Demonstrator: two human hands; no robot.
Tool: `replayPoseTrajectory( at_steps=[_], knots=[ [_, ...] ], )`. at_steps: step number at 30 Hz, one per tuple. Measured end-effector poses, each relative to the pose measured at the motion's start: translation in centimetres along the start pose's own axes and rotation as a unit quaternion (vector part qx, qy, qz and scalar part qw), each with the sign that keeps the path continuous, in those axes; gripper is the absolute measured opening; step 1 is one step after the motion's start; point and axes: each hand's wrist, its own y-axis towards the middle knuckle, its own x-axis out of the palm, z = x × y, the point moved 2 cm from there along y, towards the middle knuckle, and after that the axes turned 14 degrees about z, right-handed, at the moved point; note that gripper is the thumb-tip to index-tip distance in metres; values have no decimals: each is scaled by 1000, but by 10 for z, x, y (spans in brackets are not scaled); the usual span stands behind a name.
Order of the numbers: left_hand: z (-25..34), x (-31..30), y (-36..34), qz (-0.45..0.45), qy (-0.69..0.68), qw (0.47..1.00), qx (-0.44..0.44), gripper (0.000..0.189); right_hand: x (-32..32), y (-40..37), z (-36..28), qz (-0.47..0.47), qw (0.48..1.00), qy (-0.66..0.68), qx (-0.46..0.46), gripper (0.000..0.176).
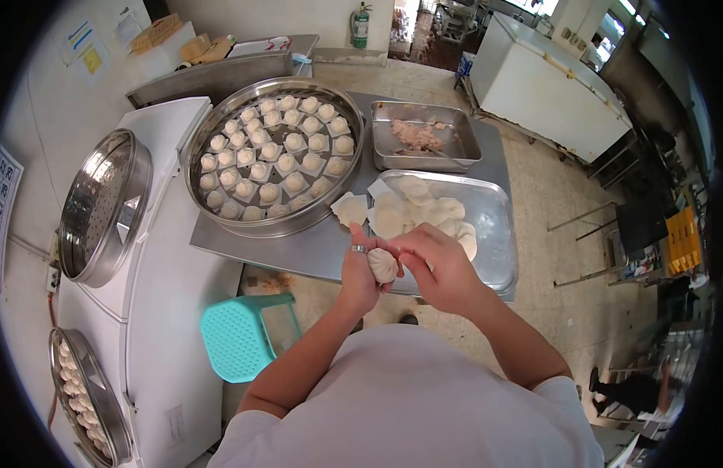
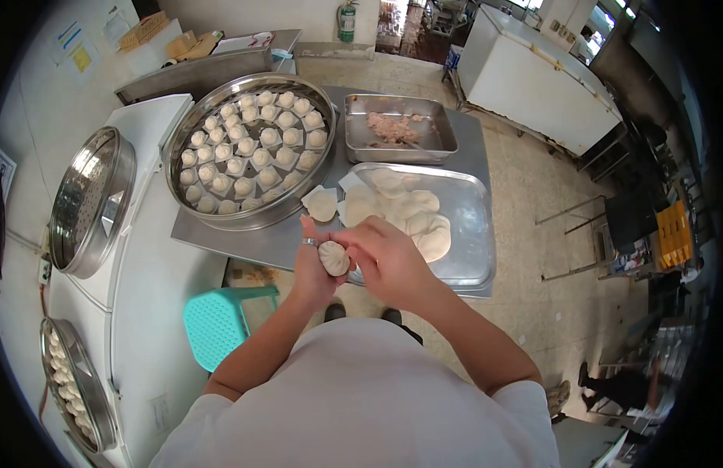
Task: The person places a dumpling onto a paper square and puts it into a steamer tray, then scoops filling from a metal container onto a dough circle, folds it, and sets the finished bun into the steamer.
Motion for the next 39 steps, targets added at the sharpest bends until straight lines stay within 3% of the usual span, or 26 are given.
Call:
replayPoseTrajectory(
  at_steps=[3,6,9,12,15,18,21,24,27,30,36,39],
  knots=[
    [3,-13,6,-57,-42,996,-50,83,11,-8,-2,-39,992,-61,-98,37],
    [6,-30,16,-138,-58,986,-80,83,5,-5,-10,40,996,-61,-46,43],
    [6,-32,22,-143,-103,970,-165,83,22,0,-31,62,994,-65,-56,48],
    [15,-17,10,-65,-63,963,-253,85,48,-11,-11,59,992,-80,-82,51],
    [24,-6,-2,27,-100,964,-244,87,53,-19,1,95,981,-158,-55,50],
    [6,-33,15,-97,-103,967,-212,88,53,-15,-14,99,987,-122,-28,49],
    [-1,-36,23,-102,-101,957,-253,87,56,-18,-5,56,987,-135,-71,50],
    [-3,-32,23,-78,-89,963,-242,88,53,-21,3,54,987,-147,-37,49],
    [-23,-49,46,-227,-113,933,-256,89,49,-13,-3,45,990,-123,-52,48],
    [-13,-14,26,-46,-71,954,-288,90,49,-22,23,-1,987,-138,-76,50],
    [-33,-11,51,-52,-16,963,-264,90,30,-20,48,-4,991,-108,-83,41],
    [-33,11,51,0,14,966,-259,95,18,-19,74,-50,989,-115,-73,40]
  ],
)
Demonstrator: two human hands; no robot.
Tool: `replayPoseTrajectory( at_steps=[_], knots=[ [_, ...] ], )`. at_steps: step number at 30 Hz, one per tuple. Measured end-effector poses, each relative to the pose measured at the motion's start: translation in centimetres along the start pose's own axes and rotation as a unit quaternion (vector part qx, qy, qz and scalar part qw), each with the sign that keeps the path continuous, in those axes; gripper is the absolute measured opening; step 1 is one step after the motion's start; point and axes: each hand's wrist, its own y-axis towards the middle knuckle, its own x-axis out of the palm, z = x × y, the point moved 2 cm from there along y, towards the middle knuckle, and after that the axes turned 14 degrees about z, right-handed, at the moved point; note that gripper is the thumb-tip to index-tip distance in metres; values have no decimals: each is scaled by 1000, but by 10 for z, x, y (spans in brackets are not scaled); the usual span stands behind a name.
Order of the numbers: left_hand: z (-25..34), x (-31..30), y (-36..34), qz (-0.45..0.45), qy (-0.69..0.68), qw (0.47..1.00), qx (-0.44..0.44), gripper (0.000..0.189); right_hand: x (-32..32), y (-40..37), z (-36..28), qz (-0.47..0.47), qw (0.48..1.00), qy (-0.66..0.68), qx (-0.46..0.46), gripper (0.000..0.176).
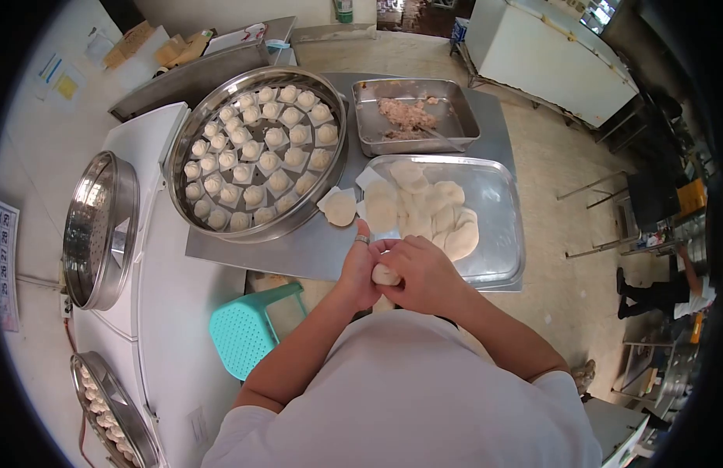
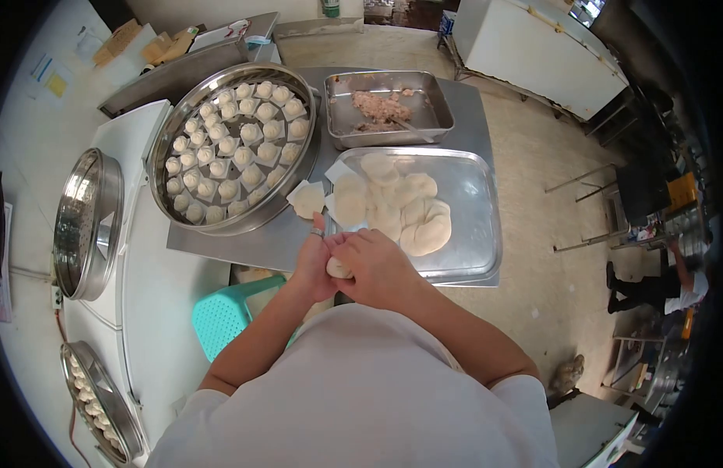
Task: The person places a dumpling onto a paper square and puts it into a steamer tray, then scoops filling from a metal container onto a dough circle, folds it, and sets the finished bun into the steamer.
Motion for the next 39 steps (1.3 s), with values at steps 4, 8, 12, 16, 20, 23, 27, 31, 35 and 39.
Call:
replayPoseTrajectory(
  at_steps=[4,8,12,16,20,23,27,31,35,39],
  knots=[
    [11,26,-7,-56,43,997,19,104,-28,7,30,57,928,234,283,47],
    [3,29,18,-146,58,987,39,109,-43,14,59,71,799,430,414,42],
    [1,57,18,-117,40,990,70,106,-34,9,78,45,753,498,428,42],
    [-5,67,26,-113,69,988,84,94,-38,9,91,18,667,556,496,41],
    [-13,70,28,-97,116,982,112,86,-42,-1,117,15,594,630,500,40],
    [-19,67,35,-90,122,980,127,83,-44,-5,129,-6,586,641,496,40],
    [-26,51,51,-14,182,970,160,77,-41,-13,135,-4,591,632,500,39],
    [-20,53,50,74,238,951,184,64,-41,-19,133,-2,607,610,510,38],
    [1,44,57,53,354,918,169,58,-39,-24,134,-6,572,620,538,38],
    [56,11,79,72,389,885,245,61,-40,-30,131,2,557,625,546,38]
  ],
)
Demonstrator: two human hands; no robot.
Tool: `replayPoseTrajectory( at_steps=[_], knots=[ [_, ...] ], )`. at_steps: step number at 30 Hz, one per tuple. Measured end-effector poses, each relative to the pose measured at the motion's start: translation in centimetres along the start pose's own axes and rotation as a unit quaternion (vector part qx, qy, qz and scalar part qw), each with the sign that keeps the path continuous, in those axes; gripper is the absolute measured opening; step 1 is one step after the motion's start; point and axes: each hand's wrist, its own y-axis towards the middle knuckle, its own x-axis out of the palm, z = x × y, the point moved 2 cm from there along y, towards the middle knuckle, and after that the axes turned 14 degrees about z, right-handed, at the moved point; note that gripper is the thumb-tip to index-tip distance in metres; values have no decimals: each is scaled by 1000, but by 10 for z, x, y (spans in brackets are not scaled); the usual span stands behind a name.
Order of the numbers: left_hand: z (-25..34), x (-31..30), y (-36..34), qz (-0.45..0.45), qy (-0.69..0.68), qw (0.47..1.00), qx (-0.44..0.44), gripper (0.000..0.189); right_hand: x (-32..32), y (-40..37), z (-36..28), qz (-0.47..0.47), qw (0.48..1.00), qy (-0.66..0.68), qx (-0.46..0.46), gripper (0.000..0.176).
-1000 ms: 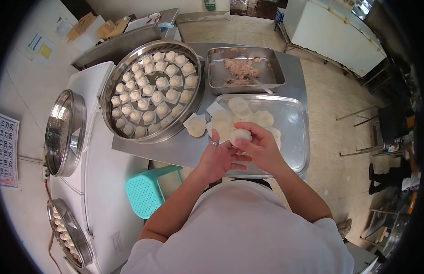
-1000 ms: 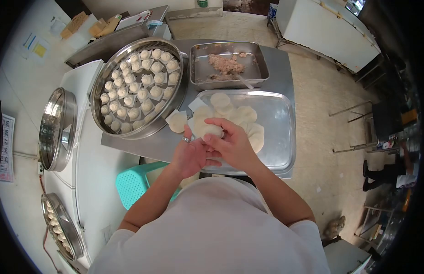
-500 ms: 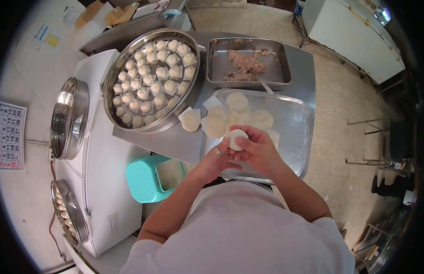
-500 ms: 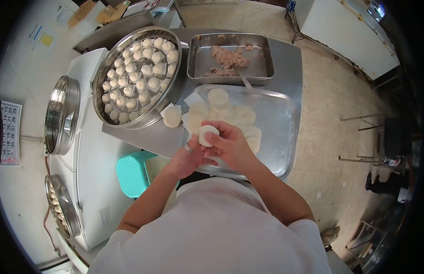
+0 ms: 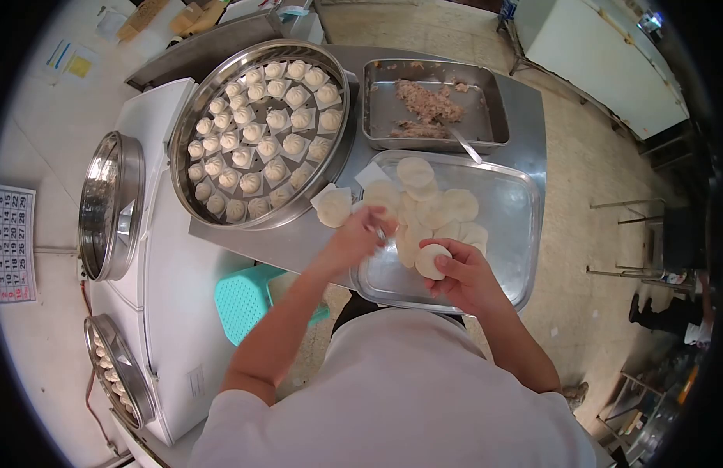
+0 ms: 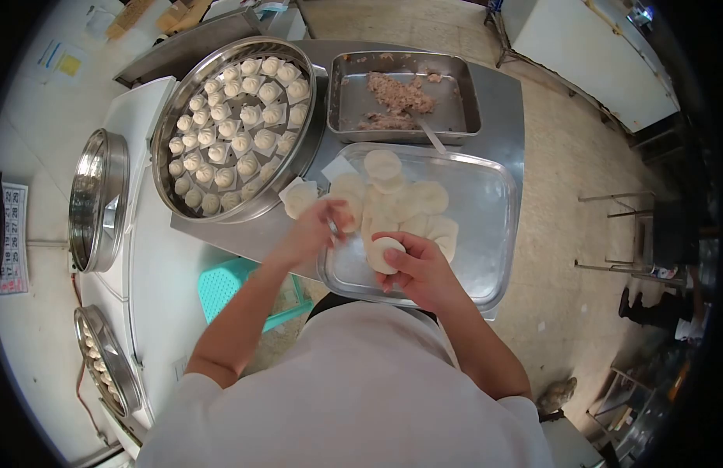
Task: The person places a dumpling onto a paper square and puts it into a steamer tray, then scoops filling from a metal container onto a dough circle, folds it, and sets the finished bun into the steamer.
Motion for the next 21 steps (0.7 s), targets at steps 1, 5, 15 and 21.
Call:
replayPoseTrajectory(
  at_steps=[1,5,15,21],
  knots=[
    [-5,-14,23,48,30,998,37,58,0,-2,0,5,1000,4,-4,38],
    [47,-36,67,188,284,924,175,52,-1,-4,4,57,997,-6,-44,39],
    [27,-19,143,97,555,814,143,39,-10,-13,30,140,988,22,-64,33],
    [35,-17,142,104,507,841,160,25,-18,-15,34,162,983,40,-76,33]
  ],
)
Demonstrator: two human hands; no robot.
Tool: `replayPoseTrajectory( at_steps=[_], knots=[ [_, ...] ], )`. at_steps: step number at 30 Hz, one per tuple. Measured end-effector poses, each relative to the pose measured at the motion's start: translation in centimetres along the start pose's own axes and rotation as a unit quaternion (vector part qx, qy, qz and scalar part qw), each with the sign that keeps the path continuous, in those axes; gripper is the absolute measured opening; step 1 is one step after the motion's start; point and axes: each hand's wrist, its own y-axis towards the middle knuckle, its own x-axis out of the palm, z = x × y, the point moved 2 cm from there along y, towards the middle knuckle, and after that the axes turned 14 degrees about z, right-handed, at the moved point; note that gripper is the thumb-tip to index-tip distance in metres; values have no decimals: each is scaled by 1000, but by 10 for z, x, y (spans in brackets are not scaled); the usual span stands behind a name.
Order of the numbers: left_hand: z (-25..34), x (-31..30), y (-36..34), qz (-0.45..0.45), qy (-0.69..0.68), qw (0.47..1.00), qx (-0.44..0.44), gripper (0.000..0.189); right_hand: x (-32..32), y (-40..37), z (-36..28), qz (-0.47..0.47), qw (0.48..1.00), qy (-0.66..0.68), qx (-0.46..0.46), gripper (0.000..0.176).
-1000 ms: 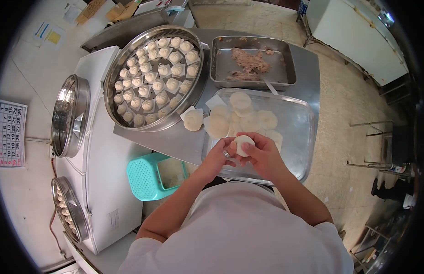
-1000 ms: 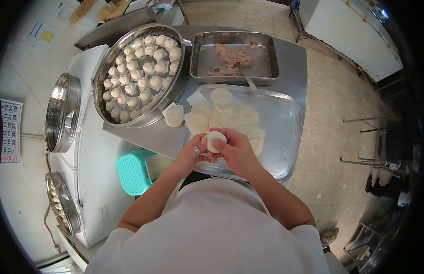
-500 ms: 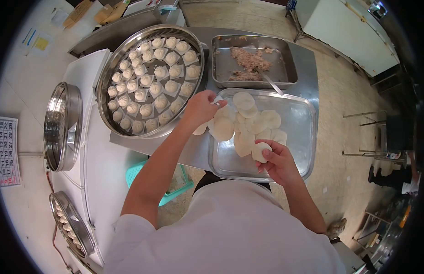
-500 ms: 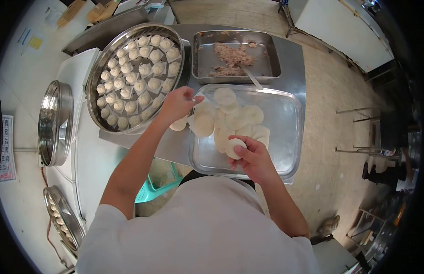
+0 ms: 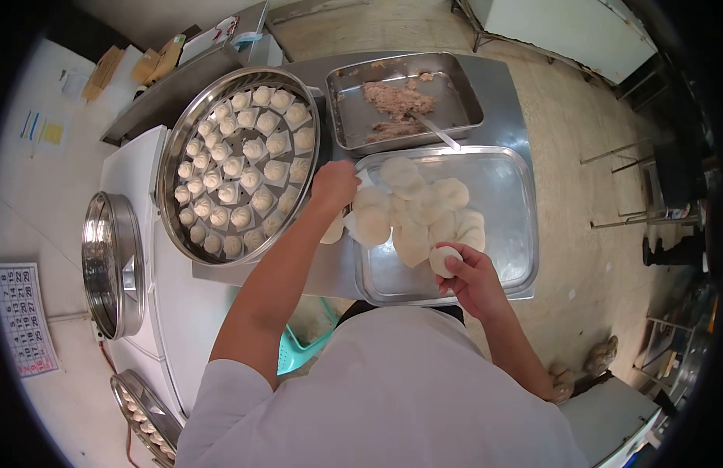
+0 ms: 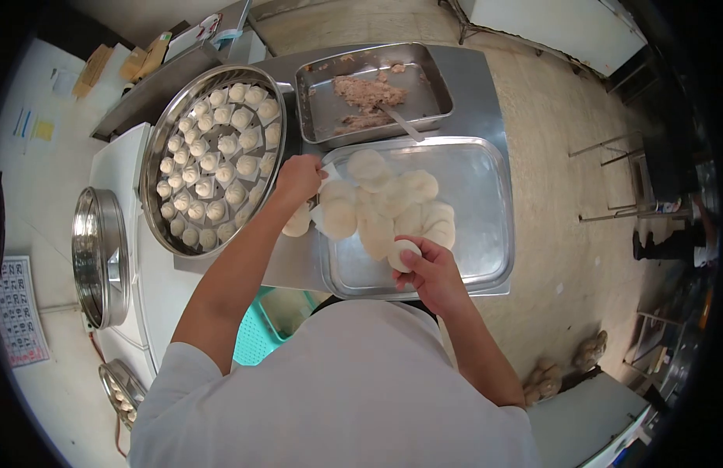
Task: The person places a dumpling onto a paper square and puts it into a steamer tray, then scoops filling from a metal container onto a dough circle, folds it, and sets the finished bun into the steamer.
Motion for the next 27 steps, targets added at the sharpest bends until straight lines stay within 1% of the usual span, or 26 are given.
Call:
replayPoseTrajectory(
  at_steps=[2,5,8,11,14,17,20,22,23,25,26,27],
  knots=[
    [-8,8,0,9,-30,1000,-1,23,-2,1,0,1,1000,2,-1,33],
    [-14,12,-2,46,-36,998,14,22,-4,5,2,-2,1000,3,-1,33],
    [-8,5,-9,61,-66,996,1,23,-6,7,3,-3,1000,6,2,33],
    [1,-1,-13,67,-33,997,-7,22,-7,10,3,-2,1000,3,3,34],
    [-4,5,-8,72,-26,997,29,17,-8,12,3,2,1000,3,2,35],
    [2,2,-12,158,-39,982,95,18,-12,12,1,3,1000,16,0,36],
    [8,2,-17,226,-110,964,86,24,-17,11,-3,1,1000,24,-18,36],
    [28,-9,-29,166,-141,976,2,23,-22,10,-8,7,1000,10,-28,36],
    [37,-10,-36,132,-157,978,-39,22,-26,10,-11,25,999,1,-28,36],
    [53,9,-49,76,-233,969,-34,20,-35,10,-17,65,997,-19,-28,35],
    [65,21,-55,47,-273,960,-32,19,-42,10,-21,87,994,-32,-54,35],
    [80,34,-60,20,-316,949,-12,17,-50,10,-24,108,990,-46,-79,35]
  ],
)
